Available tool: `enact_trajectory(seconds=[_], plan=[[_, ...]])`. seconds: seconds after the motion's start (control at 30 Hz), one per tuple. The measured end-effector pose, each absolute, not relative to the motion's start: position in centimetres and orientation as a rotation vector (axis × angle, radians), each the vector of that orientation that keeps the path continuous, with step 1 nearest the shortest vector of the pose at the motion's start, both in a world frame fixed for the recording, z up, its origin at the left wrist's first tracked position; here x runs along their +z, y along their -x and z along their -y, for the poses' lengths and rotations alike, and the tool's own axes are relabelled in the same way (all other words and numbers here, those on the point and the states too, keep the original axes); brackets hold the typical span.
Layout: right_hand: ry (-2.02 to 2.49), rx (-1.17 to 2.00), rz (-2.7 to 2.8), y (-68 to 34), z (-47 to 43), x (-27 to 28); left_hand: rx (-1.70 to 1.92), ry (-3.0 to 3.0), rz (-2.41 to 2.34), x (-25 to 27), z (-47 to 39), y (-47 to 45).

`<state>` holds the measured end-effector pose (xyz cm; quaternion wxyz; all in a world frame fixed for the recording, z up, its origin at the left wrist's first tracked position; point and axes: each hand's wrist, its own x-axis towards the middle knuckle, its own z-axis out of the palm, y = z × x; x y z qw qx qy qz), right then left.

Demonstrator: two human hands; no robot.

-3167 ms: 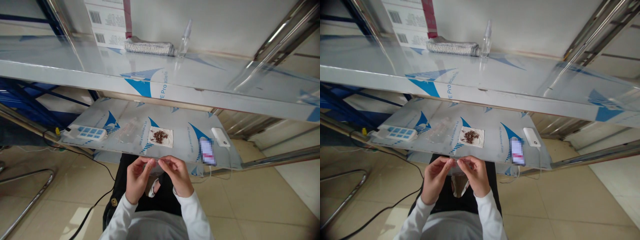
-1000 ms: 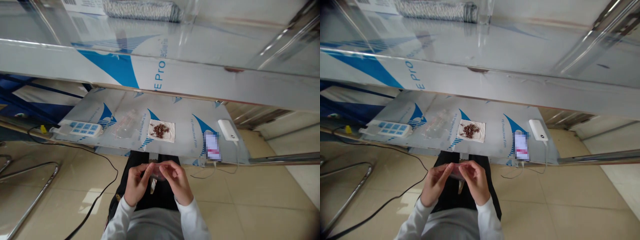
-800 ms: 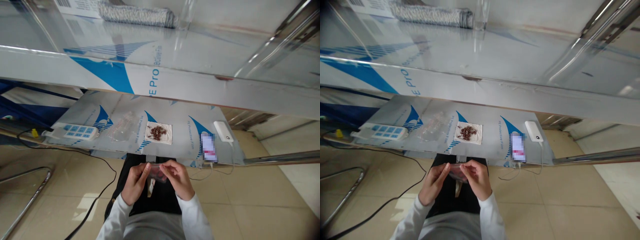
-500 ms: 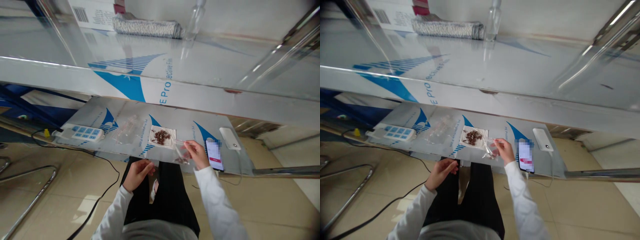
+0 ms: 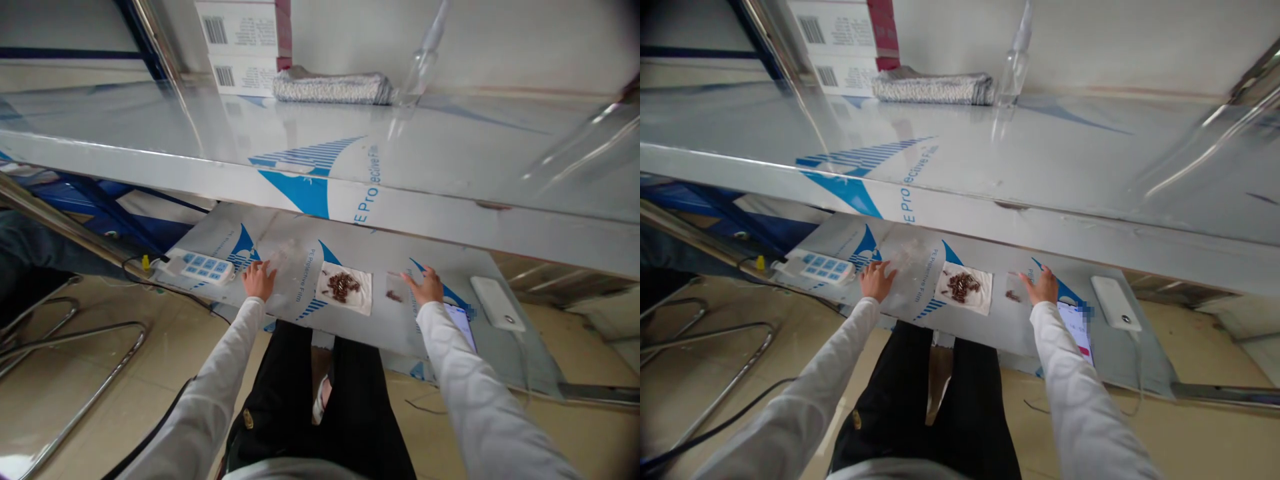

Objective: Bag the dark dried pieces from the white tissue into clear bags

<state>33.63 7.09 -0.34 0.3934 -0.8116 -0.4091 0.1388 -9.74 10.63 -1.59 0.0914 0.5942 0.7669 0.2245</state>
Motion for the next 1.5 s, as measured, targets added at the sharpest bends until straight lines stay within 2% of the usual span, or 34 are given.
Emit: enact_trajectory(seconds=[0.1,0.17,0.4,0.57,1.07,1.17,1.27,1.5], plan=[[1.933,0.218,1.168,-31.4,-4.0,0.1,0.562,-1.817,-2.317,-1.9,-11.1,9.8],[1.816,0.244,1.197,-28.9,-1.0,0.3,0.502,-1.82,-2.352,-2.1,-11.3,10.1],[1.686,0.675,0.953,-19.0,10.7,-0.5,0.386,-1.841,-2.381,-1.7,-11.7,11.2],[1.651,0.871,0.948,-15.7,15.0,-0.7,0.445,-1.858,-2.392,-0.8,-11.4,11.3],[1.552,0.868,1.192,-14.7,11.6,1.1,0.958,-1.878,-2.189,2.6,-7.4,9.5],[1.521,0.826,1.209,-13.3,9.8,3.0,1.105,-1.881,-2.037,3.4,-4.0,7.6],[1.444,0.771,1.227,-12.6,7.2,5.9,1.377,-1.782,-1.648,4.3,0.4,5.3],[1.252,0.805,1.389,-13.3,5.2,9.6,1.28,-1.784,-1.38,6.3,7.3,2.9]])
